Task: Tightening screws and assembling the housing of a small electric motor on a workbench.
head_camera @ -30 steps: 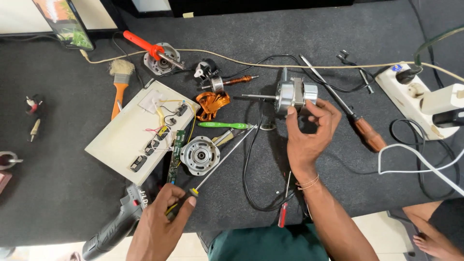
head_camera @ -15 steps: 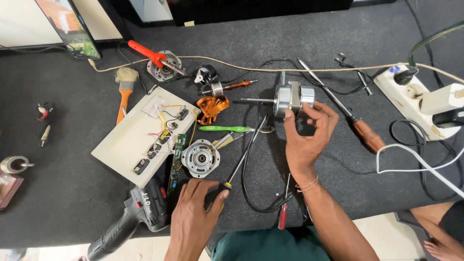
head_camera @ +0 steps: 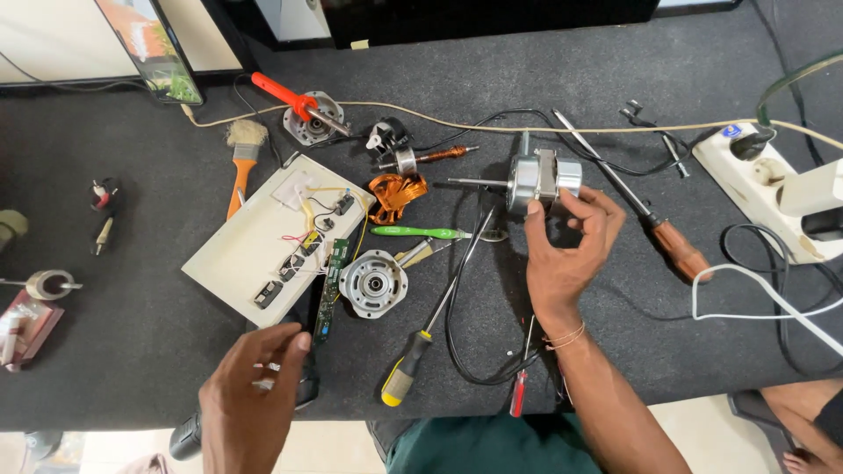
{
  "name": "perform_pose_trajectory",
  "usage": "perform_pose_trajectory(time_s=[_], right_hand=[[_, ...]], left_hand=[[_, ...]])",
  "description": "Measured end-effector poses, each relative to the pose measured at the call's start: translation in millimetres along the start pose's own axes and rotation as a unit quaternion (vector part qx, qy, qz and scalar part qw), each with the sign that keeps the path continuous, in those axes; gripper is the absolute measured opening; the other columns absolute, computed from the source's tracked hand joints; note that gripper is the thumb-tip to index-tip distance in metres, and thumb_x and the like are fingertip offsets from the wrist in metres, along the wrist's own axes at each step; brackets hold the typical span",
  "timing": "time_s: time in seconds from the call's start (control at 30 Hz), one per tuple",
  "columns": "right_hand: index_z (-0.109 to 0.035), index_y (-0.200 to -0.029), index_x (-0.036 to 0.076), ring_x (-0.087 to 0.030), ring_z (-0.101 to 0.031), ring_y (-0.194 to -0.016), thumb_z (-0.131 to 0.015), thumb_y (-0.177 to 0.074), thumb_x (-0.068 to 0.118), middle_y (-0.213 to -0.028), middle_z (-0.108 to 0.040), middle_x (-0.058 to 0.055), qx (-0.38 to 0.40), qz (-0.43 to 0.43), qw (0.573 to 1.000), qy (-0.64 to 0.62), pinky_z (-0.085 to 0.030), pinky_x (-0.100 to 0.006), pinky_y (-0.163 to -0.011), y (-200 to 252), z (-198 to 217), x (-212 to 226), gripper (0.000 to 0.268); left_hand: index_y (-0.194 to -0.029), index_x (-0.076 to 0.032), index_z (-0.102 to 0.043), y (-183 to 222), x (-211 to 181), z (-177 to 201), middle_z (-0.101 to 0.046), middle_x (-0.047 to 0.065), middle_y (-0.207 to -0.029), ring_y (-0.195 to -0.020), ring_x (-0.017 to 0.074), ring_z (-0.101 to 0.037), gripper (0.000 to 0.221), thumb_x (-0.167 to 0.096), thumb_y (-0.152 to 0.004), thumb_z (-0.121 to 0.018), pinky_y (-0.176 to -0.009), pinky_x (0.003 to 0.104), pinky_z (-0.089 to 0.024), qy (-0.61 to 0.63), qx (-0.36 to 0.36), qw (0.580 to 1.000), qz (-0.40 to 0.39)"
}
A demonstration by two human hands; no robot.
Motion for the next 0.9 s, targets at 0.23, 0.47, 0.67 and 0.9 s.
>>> perform_pose_trajectory(time_s=[0.23, 0.47, 0.67, 0.9], right_hand=[[-0.064, -0.112, 0.004, -0.025, -0.053, -0.113, -0.082, -0.09, 0.002, -0.119, -0.055, -0.017, -0.002, -0.004, 1.0, -0.002, -0.046, -0.034, -0.083, -1, 0, 3, 0.028], [-0.064, -0.112, 0.005, -0.025, -0.052, -0.113, -0.081, -0.092, 0.004, -0.12, -0.054, -0.016, 0.006, -0.008, 1.0, -0.001, -0.046, -0.034, -0.083, -1, 2, 3, 0.027], [-0.064, -0.111, 0.007, -0.023, -0.053, -0.112, -0.08, -0.093, 0.008, -0.12, -0.053, -0.014, 0.003, -0.019, 1.0, 0.009, -0.046, -0.032, -0.083, -1, 2, 1, 0.024], [-0.065, -0.111, 0.008, -0.023, -0.054, -0.115, -0.081, -0.092, 0.008, -0.121, -0.052, -0.013, 0.007, -0.035, 0.999, 0.004, -0.047, -0.033, -0.086, 0, 2, -1, 0.025]], left_hand=[[-0.112, -0.005, -0.076, -14, 15, 22, -0.078, 0.01, -0.092, -0.079, 0.0214, -0.074, 0.021, -0.017, -0.096, -0.072, -0.073, 0.038, -0.064, -0.028, -0.078, 0.995, -0.046], [-0.112, -0.002, -0.075, -46, 19, 32, -0.076, 0.013, -0.098, -0.081, 0.0248, -0.072, 0.016, -0.015, -0.105, -0.069, -0.075, 0.043, -0.06, -0.094, -0.141, 0.983, -0.069], [-0.119, -0.002, -0.073, -77, 22, 31, -0.073, 0.013, -0.104, -0.097, 0.0325, -0.065, 0.024, -0.021, -0.104, -0.072, -0.085, 0.053, -0.049, -0.157, -0.146, 0.975, -0.062], [-0.127, 0.003, -0.063, -94, 14, 22, -0.067, 0.017, -0.112, -0.114, 0.0389, -0.054, 0.038, -0.027, -0.105, -0.07, -0.08, 0.061, -0.045, -0.154, -0.121, 0.98, -0.02]])
Point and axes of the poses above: each hand's wrist, its own y-axis away from the middle knuckle, its own z-axis out of the back of the hand, x = y × z, the point moved 1 cm from there along -y, towards the middle knuckle
